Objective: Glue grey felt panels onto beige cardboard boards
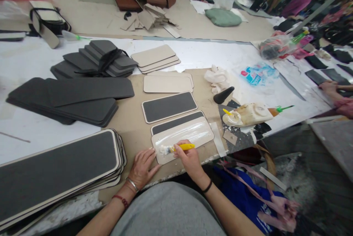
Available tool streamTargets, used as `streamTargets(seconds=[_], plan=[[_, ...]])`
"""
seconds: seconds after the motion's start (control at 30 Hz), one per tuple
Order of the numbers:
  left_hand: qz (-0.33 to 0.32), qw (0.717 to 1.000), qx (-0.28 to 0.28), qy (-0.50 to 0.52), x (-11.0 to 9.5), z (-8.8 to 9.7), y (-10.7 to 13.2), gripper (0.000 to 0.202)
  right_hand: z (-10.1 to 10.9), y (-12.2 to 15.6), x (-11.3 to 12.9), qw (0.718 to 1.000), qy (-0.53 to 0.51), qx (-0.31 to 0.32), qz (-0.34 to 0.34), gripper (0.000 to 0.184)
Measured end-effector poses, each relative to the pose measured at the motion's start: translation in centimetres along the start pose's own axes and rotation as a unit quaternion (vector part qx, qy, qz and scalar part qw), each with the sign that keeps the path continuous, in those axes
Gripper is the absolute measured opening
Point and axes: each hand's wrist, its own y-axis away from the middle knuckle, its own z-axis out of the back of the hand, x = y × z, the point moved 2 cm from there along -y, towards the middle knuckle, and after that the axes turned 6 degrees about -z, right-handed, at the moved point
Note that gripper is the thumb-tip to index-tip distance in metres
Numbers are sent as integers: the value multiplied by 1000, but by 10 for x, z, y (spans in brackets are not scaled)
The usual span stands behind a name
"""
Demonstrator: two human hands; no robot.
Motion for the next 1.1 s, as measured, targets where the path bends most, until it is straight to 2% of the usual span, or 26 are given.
streamTargets(seconds=[0.07, 0.17, 0.23, 0.3, 0.43, 0.5, 0.57, 0.67, 0.73, 0.8, 0.97, 1.1], plan=[[2, 1000, -5, 4, 0, 0, 0, 33, 12, -6, -4, 999, 21, -34, 13, 28], [6, 1000, -3, 6, -1, 1, 0, 33, 55, -12, -2, 986, 46, -156, 26, 29], [6, 1000, 2, 4, -1, 1, -1, 32, 73, -6, 2, 978, 59, -196, 26, 28], [4, 1000, 6, 3, -1, 2, 0, 32, 67, 7, 5, 982, 76, -168, 25, 26], [0, 1000, 4, 5, 1, 1, 0, 33, 26, 30, -1, 994, 91, -55, 32, 25], [-6, 1000, 6, -1, 1, 1, 1, 33, 27, 29, -8, 991, 108, -66, 36, 27], [-13, 1000, 10, -10, 2, 0, 1, 33, 52, 20, -14, 981, 138, -135, 32, 30], [-17, 1000, 14, -16, 2, -1, 1, 33, 110, 2, -20, 953, 172, -250, 12, 37], [-16, 1000, 16, -16, 2, -2, 1, 33, 140, -7, -22, 940, 171, -295, -1, 41], [-14, 1000, 18, -16, 1, -2, 1, 33, 154, -10, -21, 937, 158, -312, -3, 42], [1, 1000, 9, -12, -1, 1, -1, 34, 149, -12, -5, 942, 173, -287, 4, 39], [3, 1000, 12, -18, -4, 3, -1, 35, 144, -29, 22, 944, 199, -262, 26, 38]])
